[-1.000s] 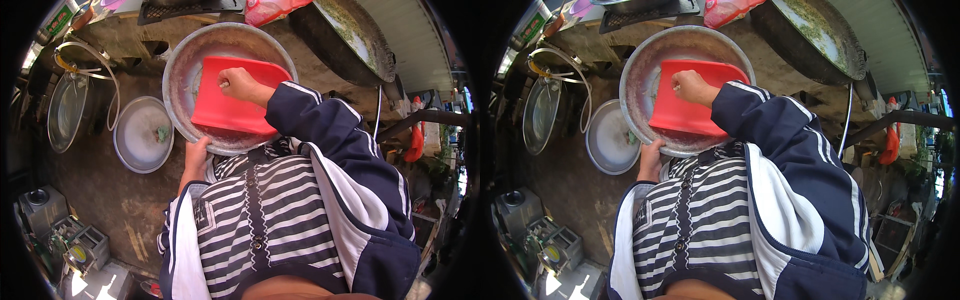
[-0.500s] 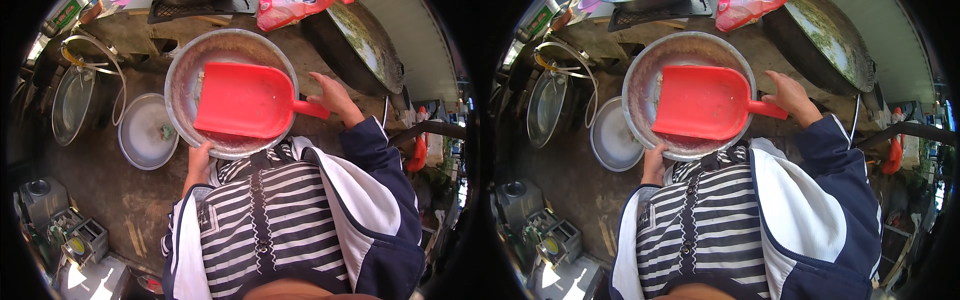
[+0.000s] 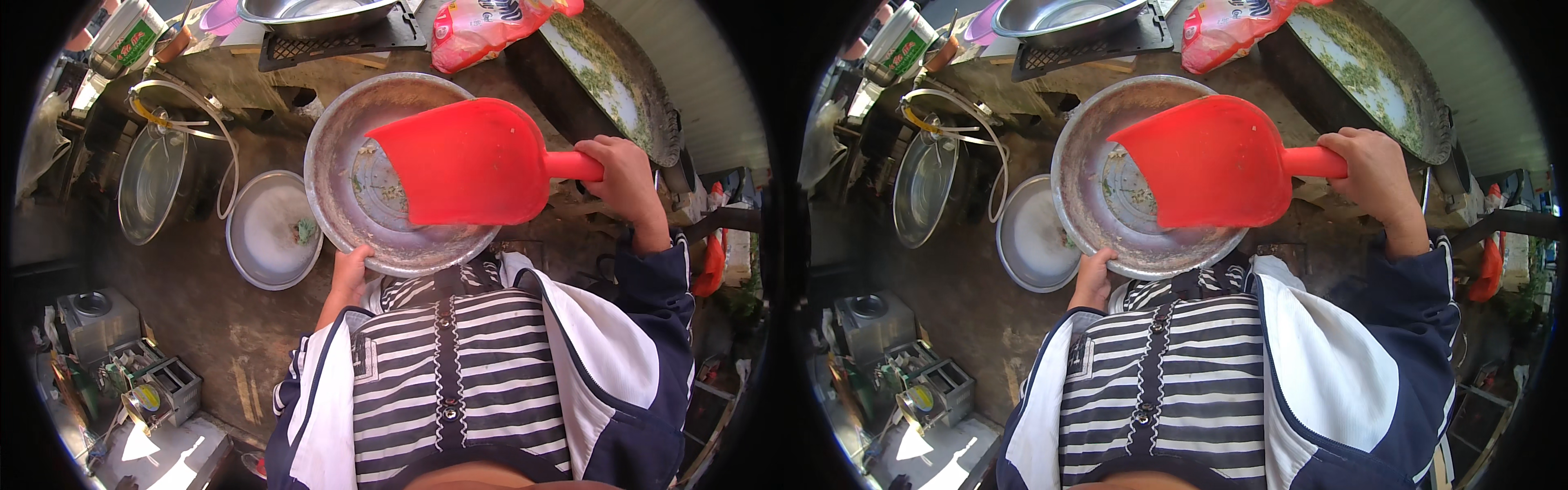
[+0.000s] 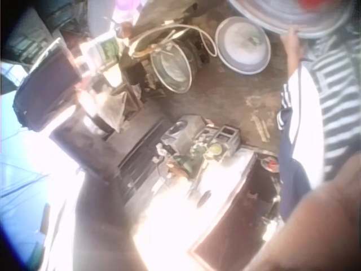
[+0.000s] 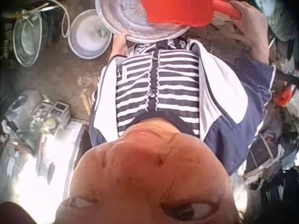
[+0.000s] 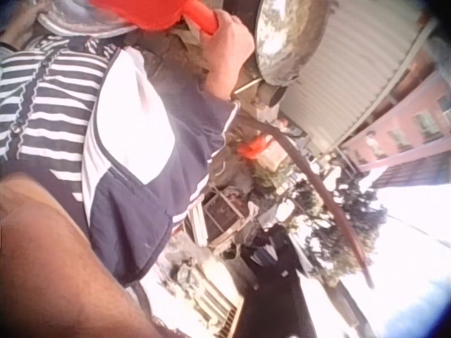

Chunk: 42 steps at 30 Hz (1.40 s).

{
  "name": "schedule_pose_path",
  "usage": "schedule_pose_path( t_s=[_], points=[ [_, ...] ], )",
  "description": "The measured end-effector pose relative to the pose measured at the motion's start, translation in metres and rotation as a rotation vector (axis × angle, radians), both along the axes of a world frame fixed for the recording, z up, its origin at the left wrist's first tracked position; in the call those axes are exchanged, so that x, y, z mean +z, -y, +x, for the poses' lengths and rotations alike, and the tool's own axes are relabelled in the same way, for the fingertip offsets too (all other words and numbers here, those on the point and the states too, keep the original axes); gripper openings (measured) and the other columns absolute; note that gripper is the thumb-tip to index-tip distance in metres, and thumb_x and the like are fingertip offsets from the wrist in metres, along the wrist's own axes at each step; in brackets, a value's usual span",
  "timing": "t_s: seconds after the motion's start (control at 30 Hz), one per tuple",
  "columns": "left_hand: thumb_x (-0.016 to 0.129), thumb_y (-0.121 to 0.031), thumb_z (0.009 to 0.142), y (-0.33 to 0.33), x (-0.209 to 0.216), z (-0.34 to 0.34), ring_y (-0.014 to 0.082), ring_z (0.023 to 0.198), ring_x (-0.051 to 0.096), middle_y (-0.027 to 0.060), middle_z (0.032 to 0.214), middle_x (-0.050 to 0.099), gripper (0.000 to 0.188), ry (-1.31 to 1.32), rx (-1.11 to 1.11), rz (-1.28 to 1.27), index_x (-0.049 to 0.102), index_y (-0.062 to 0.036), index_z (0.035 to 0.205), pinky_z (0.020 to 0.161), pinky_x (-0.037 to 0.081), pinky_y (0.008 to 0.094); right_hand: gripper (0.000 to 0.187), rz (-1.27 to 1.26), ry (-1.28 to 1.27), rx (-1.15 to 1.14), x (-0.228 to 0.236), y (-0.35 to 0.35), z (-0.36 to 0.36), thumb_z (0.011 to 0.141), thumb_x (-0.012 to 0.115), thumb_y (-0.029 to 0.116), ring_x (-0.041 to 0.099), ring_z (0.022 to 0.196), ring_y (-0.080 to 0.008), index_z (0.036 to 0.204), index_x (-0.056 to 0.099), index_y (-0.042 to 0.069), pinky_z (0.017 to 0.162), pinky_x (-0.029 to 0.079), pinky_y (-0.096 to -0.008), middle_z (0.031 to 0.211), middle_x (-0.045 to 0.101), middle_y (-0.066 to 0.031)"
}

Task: The person transfers chopped green herbs from a large metal bowl into a grinding machine using a red scoop. They then use a red dustpan to collect the processed herbs from a large tire and transfer them into a metal bowl. Finally, they use a cloth to clean the grinding machine's output chute.

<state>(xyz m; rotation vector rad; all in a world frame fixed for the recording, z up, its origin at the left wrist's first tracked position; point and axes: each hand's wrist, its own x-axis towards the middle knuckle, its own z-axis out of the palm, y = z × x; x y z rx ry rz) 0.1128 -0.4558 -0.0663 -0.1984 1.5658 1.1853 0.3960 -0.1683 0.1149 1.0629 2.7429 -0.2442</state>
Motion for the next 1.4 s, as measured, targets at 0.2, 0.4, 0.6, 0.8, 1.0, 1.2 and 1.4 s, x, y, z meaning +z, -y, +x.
schedule_pose_path(
  t_s=[0.2,0.4,0.6,0.8,1.0,1.2,1.4],
  points=[
    [0.051,0.003,0.069,-0.018,-0.001,0.029,0.0280,0.086,0.061,0.0137,0.100,0.058,0.045,0.052,0.051,-0.028,0.047,0.0022,0.114,0.070,0.055,0.0429,0.038,0.672,-0.127,0.398,0.034,-0.032,0.015,0.067,0.062,0.009,0.057,0.082,-0.0195,0.104,0.062,0.016,0.077,0.045,-0.0329,0.090,0.058,-0.0021],
    [0.049,0.002,0.071,-0.044,-0.002,0.078,0.0311,0.092,0.060,0.0156,0.104,0.056,0.045,0.096,0.210,-0.030,0.046,0.0027,0.116,0.073,0.054,0.0488,0.034,0.863,-0.279,0.504,0.032,-0.079,0.063,0.066,0.061,0.013,0.058,0.080,-0.0187,0.099,0.066,0.016,0.075,0.045,-0.0304,0.090,0.059,-0.0036],
    [0.050,0.001,0.071,-0.071,-0.007,0.138,0.0299,0.091,0.060,0.0139,0.103,0.057,0.042,0.083,0.305,0.007,0.048,0.0038,0.113,0.076,0.053,0.0483,0.035,0.627,-0.448,0.273,0.007,-0.142,0.139,0.062,0.068,0.014,0.059,0.077,-0.0188,0.096,0.066,0.015,0.070,0.046,-0.0307,0.088,0.062,-0.0006],
    [0.051,-0.002,0.071,-0.092,-0.014,0.177,0.0275,0.090,0.059,0.0124,0.101,0.058,0.037,0.035,0.326,-0.051,0.051,0.0020,0.108,0.076,0.053,0.0433,0.039,-0.049,-0.817,-0.263,-0.038,-0.188,0.235,0.068,0.072,0.001,0.061,0.088,-0.0154,0.105,0.061,0.004,0.079,0.047,-0.0269,0.097,0.064,-0.0069],
    [0.051,-0.004,0.072,-0.103,-0.013,0.187,0.0287,0.094,0.058,0.0132,0.104,0.058,0.038,0.049,0.330,-0.088,0.049,0.0009,0.110,0.082,0.050,0.0437,0.041,-0.297,-0.990,-0.548,-0.060,-0.217,0.306,0.071,0.067,-0.001,0.054,0.080,-0.0080,0.111,0.056,-0.001,0.073,0.045,-0.0226,0.089,0.058,-0.0006],
    [0.051,0.000,0.069,-0.091,-0.033,0.156,0.0294,0.094,0.059,0.0133,0.108,0.056,0.050,0.092,0.347,-0.126,0.047,-0.0002,0.118,0.077,0.053,0.0451,0.031,-0.156,-0.660,-0.586,-0.053,-0.226,0.338,0.074,0.061,0.007,0.050,0.069,-0.0087,0.103,0.056,-0.001,0.064,0.042,-0.0238,0.077,0.053,-0.0022],
    [0.050,-0.004,0.073,-0.110,-0.024,0.102,0.0287,0.095,0.059,0.0151,0.104,0.059,0.038,0.123,0.257,-0.242,0.049,0.0027,0.110,0.083,0.050,0.0425,0.040,0.456,-0.300,-0.781,-0.037,-0.215,0.349,0.079,0.067,0.032,0.062,0.085,-0.0285,0.108,0.056,0.008,0.069,0.047,-0.0337,0.098,0.062,-0.0147]
  ],
)
